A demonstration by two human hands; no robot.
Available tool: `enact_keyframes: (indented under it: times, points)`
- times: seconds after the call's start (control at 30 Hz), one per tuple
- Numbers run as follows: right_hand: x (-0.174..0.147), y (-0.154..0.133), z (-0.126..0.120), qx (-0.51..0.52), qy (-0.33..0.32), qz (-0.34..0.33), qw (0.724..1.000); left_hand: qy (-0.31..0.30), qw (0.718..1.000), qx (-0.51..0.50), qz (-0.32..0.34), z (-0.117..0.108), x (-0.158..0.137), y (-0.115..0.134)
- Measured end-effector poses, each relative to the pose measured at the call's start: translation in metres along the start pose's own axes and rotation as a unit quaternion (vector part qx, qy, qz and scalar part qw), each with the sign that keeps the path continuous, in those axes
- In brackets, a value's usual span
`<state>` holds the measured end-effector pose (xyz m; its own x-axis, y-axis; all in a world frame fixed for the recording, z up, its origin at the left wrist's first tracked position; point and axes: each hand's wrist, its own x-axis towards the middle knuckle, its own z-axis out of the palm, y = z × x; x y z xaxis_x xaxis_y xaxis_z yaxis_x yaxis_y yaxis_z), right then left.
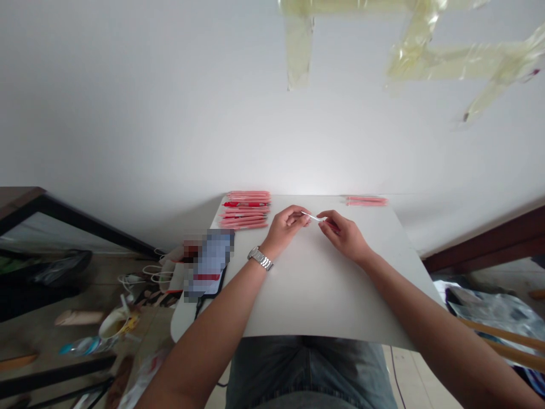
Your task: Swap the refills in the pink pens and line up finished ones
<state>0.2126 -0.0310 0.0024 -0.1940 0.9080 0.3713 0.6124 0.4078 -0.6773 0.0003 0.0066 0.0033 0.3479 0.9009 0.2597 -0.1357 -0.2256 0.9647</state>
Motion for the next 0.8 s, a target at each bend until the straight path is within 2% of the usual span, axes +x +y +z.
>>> enact_keyframes:
  times: [0.23, 0.53, 0.8]
  points:
    - [0.001, 0.005, 0.000, -0.014, 0.004, 0.010, 1.000, 0.063, 0.998, -0.010, -0.012, -0.005, 0.002, 0.003]
    - [0.002, 0.003, -0.001, -0.026, 0.010, 0.012, 1.000, 0.148, 0.988, -0.011, 0.029, -0.012, 0.009, -0.003]
    - [0.003, 0.004, -0.001, -0.028, 0.013, 0.008, 0.999, 0.178, 0.983, 0.023, 0.042, -0.015, 0.009, -0.003]
